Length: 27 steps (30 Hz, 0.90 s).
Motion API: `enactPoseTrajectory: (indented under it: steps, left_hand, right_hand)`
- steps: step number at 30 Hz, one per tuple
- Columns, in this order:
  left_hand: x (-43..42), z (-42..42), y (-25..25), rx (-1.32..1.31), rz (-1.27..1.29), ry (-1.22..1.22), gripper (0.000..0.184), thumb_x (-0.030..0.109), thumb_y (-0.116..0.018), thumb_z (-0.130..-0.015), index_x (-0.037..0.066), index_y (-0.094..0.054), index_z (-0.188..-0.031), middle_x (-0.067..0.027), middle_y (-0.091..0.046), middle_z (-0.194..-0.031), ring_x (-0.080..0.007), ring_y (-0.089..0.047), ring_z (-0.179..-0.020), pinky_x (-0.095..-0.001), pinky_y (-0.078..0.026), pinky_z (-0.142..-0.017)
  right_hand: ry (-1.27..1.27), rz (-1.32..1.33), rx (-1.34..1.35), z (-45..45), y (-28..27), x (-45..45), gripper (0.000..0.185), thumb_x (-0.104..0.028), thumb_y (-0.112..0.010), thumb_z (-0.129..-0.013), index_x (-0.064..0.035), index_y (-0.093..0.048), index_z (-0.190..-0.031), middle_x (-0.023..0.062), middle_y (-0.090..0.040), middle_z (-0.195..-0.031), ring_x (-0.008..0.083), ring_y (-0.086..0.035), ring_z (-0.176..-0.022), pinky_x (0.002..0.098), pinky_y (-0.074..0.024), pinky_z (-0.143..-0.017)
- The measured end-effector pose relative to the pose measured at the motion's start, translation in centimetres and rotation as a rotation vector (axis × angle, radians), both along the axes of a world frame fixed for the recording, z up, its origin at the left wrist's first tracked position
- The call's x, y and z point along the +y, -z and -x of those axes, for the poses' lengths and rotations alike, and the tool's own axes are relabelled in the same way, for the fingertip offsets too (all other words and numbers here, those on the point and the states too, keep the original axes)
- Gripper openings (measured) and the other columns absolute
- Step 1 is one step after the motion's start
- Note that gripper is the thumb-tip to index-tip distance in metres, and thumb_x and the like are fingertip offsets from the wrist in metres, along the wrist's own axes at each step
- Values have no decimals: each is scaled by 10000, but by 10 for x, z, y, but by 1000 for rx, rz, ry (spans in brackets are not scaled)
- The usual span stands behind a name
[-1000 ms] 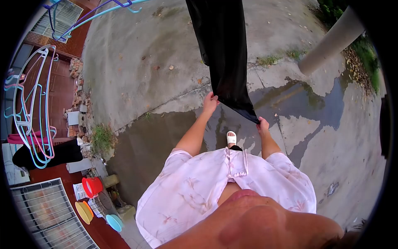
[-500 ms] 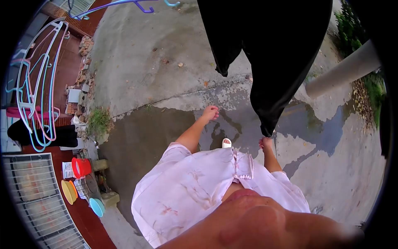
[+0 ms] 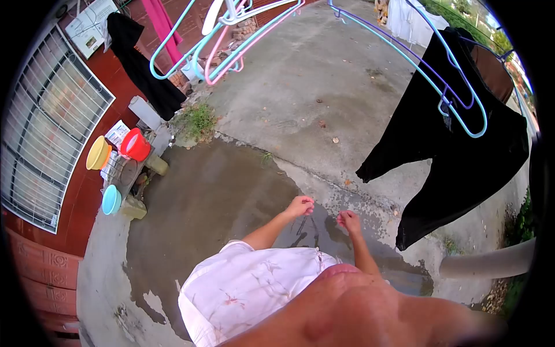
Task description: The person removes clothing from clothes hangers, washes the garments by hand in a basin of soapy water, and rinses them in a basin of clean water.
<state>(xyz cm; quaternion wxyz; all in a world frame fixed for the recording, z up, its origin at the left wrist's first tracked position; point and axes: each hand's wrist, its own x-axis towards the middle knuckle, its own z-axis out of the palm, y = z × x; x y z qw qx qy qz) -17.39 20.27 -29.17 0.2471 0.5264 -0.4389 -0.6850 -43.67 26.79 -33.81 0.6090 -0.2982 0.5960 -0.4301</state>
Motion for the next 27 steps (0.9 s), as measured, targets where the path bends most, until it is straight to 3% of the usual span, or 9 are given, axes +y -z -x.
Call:
enactPoseTrajectory:
  steps: [9,11,16,21,23,24,27]
  left_hand:
    - [4,-171,-12,67,60,-119,217,130,-597,-921,42,-607,-1119,-53,-664,-952,-127,-648,-795,-271,-545,-673]
    - [8,-227,-14,49,57,-178,179,122,-592,-939,59,-613,-1106,-56,-664,-989,-132,-653,-849,-282,-555,-724]
    - [21,-370,-29,-19,125,-466,158,108,-594,-936,57,-622,-1083,-49,-662,-951,-120,-643,-816,-266,-551,-697]
    - [12,-464,-58,-30,185,-566,203,141,-618,-914,56,-620,-1099,-42,-659,-925,-116,-629,-792,-263,-526,-668]
    - [-8,-490,-70,-150,325,-646,262,164,-635,-909,55,-615,-1146,-53,-654,-954,-131,-626,-835,-284,-526,-714]
    - [-25,-505,-77,-172,401,-664,353,201,-642,-913,49,-585,-1227,-75,-654,-1035,-151,-628,-898,-300,-518,-793]
    - [-80,-542,-144,-246,667,-705,427,236,-639,-923,44,-545,-1293,-107,-631,-1159,-161,-614,-997,-311,-499,-872]
  right_hand:
    - [-410,91,102,-192,-51,-65,203,-205,-566,-964,-42,-666,-1034,42,-680,-845,118,-649,-739,260,-526,-645]
    - [-510,135,28,-239,-58,-74,200,-203,-583,-959,-42,-663,-1045,43,-680,-850,120,-648,-744,260,-527,-662]
    - [-662,243,78,-363,-88,-124,208,-166,-594,-946,-39,-647,-1102,42,-680,-869,125,-644,-742,264,-526,-666]
    - [-671,573,123,-467,-198,-218,438,-72,-627,-877,-87,-535,-1304,73,-615,-1093,123,-632,-799,274,-533,-666]
    - [-625,756,198,-502,-260,-267,462,-76,-629,-876,-90,-519,-1324,77,-603,-1119,126,-629,-813,278,-538,-679]
    - [-589,871,244,-521,-295,-289,460,-80,-627,-880,-87,-517,-1327,78,-607,-1114,129,-629,-816,281,-540,-683]
    - [-426,1232,317,-581,-404,-327,443,-89,-634,-878,-97,-538,-1311,88,-608,-1132,161,-634,-846,305,-541,-724]
